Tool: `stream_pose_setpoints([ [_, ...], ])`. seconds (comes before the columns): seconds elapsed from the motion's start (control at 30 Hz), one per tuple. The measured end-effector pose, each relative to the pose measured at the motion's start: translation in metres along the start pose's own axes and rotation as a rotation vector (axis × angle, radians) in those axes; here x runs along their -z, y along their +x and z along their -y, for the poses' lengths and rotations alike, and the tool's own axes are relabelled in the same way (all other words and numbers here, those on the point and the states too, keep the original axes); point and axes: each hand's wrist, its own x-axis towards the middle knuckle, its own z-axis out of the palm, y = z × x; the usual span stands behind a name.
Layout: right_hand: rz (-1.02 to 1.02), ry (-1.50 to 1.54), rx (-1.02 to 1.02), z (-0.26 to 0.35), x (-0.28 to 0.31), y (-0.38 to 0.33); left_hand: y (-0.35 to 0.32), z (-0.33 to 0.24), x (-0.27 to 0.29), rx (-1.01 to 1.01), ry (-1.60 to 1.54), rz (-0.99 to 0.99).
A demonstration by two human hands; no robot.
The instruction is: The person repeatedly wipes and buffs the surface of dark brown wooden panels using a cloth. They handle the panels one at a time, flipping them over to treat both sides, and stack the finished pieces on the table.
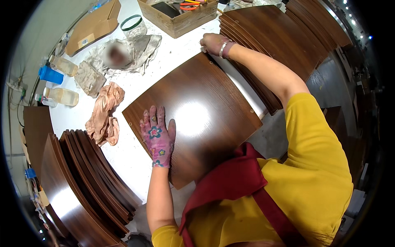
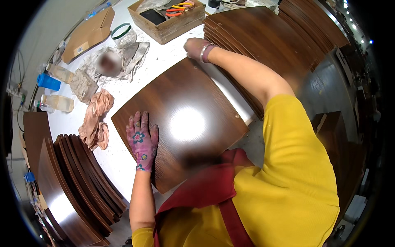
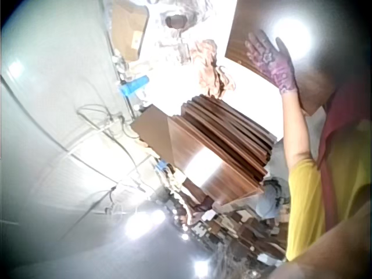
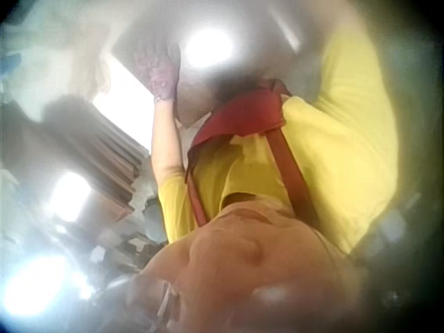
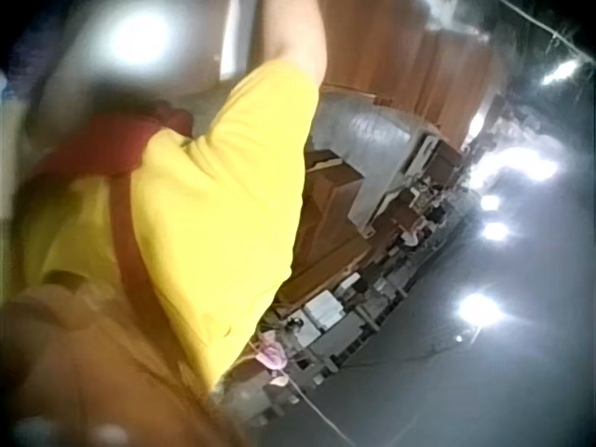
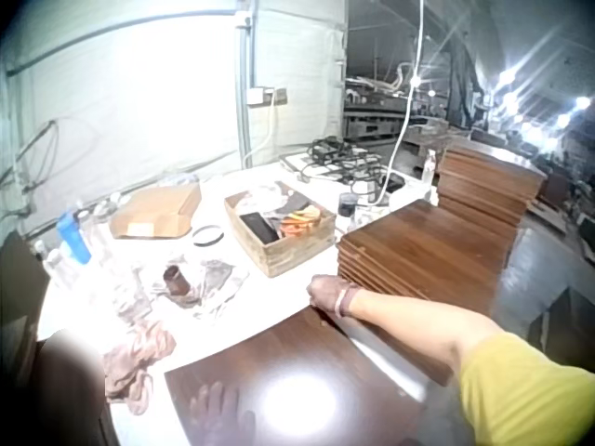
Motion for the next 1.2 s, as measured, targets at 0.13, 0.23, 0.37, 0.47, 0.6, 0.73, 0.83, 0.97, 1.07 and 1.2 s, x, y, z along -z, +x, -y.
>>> stream_pose_setpoints([
  [0.13, -0.178, 0.099, 0.013, -0.026, -0.01, -0.023, 0.002, -0.001, -0.001, 0.012, 0.012, 0.02],
  [0.23, -0.22, 0.395, -0.023, -0.037, -0.026, -0.021, 0.003, -0.002, -0.001, 0.016, 0.026, 0.042],
  [0.37, -0.154, 0.582, -0.067, -0.027, -0.032, -0.02, 0.002, -0.004, -0.002, 0.019, 0.035, 0.061],
  [0.47, -0.101, 0.637, -0.126, -0.002, -0.014, -0.046, 0.001, -0.003, -0.002, 0.03, 0.041, 0.07],
  [0.6, -0.172, 0.544, -0.009, -0.019, -0.027, -0.08, 0.004, -0.007, -0.001, 0.018, 0.046, 0.073],
  [0.73, -0.214, 0.427, 0.041, -0.032, -0.038, -0.128, 0.003, -0.007, -0.001, 0.017, 0.073, 0.058],
  [0.83, -0.145, 0.449, 0.044, -0.035, -0.033, -0.168, 0.001, -0.004, -0.004, 0.021, 0.065, 0.033],
  [0.97, -0.086, 0.54, 0.057, -0.037, -0.024, -0.226, 0.0, -0.002, -0.008, 0.022, 0.083, 0.045],
  [1.07, -0.071, 0.542, 0.099, -0.042, -0.023, -0.271, -0.003, 0.001, -0.008, -0.003, 0.087, 0.031],
  [1.2, -0.146, 0.466, 0.098, -0.035, -0.028, -0.332, -0.003, 0.001, -0.009, -0.045, 0.094, 0.012],
])
